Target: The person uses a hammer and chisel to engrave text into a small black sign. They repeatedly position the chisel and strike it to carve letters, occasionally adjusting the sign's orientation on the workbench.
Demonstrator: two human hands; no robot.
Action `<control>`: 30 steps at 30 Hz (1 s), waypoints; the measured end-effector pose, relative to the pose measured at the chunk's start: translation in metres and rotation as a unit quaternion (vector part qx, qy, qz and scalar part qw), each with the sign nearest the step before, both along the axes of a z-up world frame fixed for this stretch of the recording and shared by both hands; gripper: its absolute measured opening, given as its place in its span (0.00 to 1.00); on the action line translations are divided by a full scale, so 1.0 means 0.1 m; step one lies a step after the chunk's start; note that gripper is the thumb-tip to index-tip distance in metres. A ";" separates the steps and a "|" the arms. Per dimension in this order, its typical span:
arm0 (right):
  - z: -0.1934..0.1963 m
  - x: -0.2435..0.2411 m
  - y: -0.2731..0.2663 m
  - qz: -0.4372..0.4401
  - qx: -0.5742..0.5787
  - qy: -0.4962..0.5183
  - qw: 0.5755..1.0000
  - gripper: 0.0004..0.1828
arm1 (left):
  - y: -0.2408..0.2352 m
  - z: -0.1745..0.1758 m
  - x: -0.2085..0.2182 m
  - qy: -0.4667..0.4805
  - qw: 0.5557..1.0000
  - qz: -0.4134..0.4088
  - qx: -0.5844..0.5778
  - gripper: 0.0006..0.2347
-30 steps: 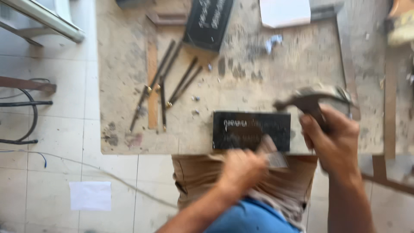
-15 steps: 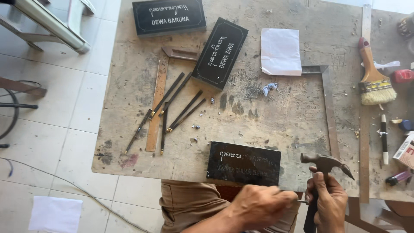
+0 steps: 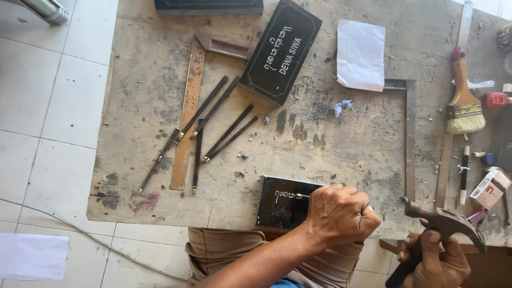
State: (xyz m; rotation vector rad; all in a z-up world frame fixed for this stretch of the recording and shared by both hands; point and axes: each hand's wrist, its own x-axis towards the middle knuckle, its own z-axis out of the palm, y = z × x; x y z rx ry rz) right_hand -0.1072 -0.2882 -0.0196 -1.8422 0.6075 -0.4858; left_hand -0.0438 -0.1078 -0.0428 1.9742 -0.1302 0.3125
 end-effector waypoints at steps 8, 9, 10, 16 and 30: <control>0.13 0.10 0.14 0.050 0.010 0.043 0.998 0.13 | 0.06 0.07 0.03 -0.005 0.999 0.011 -0.043 0.08; 0.14 0.11 0.16 0.058 0.014 0.045 0.997 0.13 | 0.05 0.06 0.02 -0.006 0.999 0.012 -0.049 0.08; 0.17 0.12 0.21 0.058 0.013 0.046 0.997 0.13 | 0.06 0.07 0.02 -0.005 0.999 0.012 -0.050 0.08; 0.20 0.14 0.28 0.137 -0.060 0.066 0.986 0.13 | 0.08 0.10 0.06 0.089 0.994 -0.013 -0.053 0.10; 0.38 0.30 0.26 0.195 -0.061 0.089 0.975 0.13 | 0.02 0.06 0.11 0.075 0.995 0.043 -0.058 0.11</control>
